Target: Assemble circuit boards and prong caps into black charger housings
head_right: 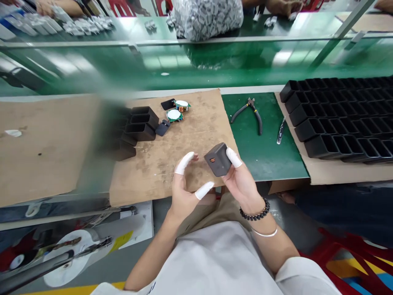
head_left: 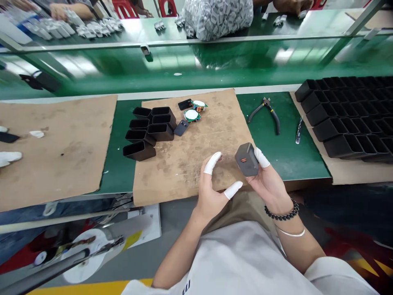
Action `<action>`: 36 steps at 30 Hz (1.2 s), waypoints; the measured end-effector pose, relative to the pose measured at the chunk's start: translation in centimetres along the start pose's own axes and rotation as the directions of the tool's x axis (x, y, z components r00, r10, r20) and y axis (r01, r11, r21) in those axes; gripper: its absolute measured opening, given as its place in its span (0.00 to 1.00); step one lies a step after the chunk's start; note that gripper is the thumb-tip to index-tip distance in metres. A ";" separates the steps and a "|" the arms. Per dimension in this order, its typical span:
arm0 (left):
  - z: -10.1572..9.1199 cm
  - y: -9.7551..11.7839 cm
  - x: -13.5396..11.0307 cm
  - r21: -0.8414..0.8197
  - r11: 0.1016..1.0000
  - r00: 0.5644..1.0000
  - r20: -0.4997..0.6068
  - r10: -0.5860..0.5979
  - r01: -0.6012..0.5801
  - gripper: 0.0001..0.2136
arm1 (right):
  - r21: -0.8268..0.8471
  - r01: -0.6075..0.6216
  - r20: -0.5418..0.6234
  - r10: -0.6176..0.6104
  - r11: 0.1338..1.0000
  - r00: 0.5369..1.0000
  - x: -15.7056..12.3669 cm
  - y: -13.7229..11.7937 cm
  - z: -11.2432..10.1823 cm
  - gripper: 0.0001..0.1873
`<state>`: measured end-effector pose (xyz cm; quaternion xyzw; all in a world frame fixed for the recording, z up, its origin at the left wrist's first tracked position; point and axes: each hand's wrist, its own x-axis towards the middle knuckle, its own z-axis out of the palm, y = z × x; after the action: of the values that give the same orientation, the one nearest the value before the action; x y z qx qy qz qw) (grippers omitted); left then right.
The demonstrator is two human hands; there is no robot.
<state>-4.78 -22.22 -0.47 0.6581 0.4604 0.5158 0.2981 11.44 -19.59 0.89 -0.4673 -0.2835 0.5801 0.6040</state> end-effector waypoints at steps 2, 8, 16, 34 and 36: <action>0.0 0.6 0.0 -0.018 0.998 0.998 -0.047 0.052 -0.052 0.37 | 0.133 -0.157 0.066 0.149 0.979 0.987 -0.2 0.1 0.2 0.15; 1.1 2.5 1.2 -0.005 0.997 0.994 -0.082 -0.078 0.078 0.31 | 0.143 -0.236 0.233 0.199 0.961 0.952 -2.7 -0.2 2.1 0.20; 0.9 3.1 2.6 -0.408 0.866 0.940 -0.050 -0.338 0.289 0.33 | -0.004 0.001 0.138 -0.001 1.000 0.990 -1.0 -0.8 -0.4 0.10; -2.0 1.1 2.7 -0.727 0.216 0.711 0.486 -0.507 0.651 0.25 | -0.521 0.826 0.724 -0.401 0.217 0.562 1.2 -3.1 1.0 0.24; -3.4 1.2 2.0 -0.630 0.380 0.725 0.479 -0.495 0.677 0.25 | -0.468 0.883 0.802 -0.402 0.035 0.441 2.4 -3.9 2.6 0.17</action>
<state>-7.55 -21.12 2.39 0.3056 0.3607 0.4464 0.7597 11.27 -16.27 4.97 -0.3537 -0.8514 0.0745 0.3800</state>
